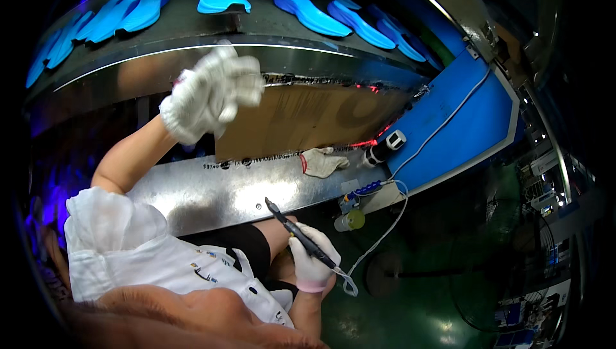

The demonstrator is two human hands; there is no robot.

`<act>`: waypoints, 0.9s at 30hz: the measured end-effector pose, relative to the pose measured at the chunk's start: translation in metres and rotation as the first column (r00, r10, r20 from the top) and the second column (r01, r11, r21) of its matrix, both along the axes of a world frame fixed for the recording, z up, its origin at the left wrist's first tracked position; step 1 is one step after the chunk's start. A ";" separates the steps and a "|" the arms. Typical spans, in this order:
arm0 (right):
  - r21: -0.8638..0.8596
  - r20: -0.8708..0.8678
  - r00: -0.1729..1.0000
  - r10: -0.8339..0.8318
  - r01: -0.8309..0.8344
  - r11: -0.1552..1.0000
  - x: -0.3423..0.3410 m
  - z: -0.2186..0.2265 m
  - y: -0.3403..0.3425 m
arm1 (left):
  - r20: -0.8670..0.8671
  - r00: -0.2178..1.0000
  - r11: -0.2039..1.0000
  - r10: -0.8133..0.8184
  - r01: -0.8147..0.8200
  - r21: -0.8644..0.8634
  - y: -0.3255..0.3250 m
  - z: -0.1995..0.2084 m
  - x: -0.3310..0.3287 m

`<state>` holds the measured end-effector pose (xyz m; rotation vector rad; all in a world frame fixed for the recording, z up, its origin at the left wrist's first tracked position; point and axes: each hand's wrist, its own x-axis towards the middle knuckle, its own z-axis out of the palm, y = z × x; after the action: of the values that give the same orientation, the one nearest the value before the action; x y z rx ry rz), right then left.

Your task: The person applies adhesive to blue shoe outsoles using a brush-tipped applicator and places the treated outsoles onto a moving conveyor belt.

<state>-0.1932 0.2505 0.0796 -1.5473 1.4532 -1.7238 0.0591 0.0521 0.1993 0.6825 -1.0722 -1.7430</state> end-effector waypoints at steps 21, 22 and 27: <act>0.220 0.513 0.834 -0.202 0.101 0.970 -0.013 -0.052 -0.003 | -0.166 0.224 -0.195 0.960 0.113 -0.974 0.033 -0.051 0.078; 0.209 0.540 0.808 -0.235 0.141 0.968 -0.015 -0.055 -0.004 | -0.107 0.484 -0.139 0.868 0.030 -0.990 0.048 -0.068 0.061; 0.209 0.624 0.727 -0.286 0.198 0.958 -0.015 -0.071 -0.011 | 0.306 0.858 0.260 0.412 0.212 -0.942 0.089 -0.202 -0.004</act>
<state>-0.2083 0.2392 0.0089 -0.5768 1.3773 -1.9870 0.0555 0.1415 -0.0027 0.3360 -2.1251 -0.4105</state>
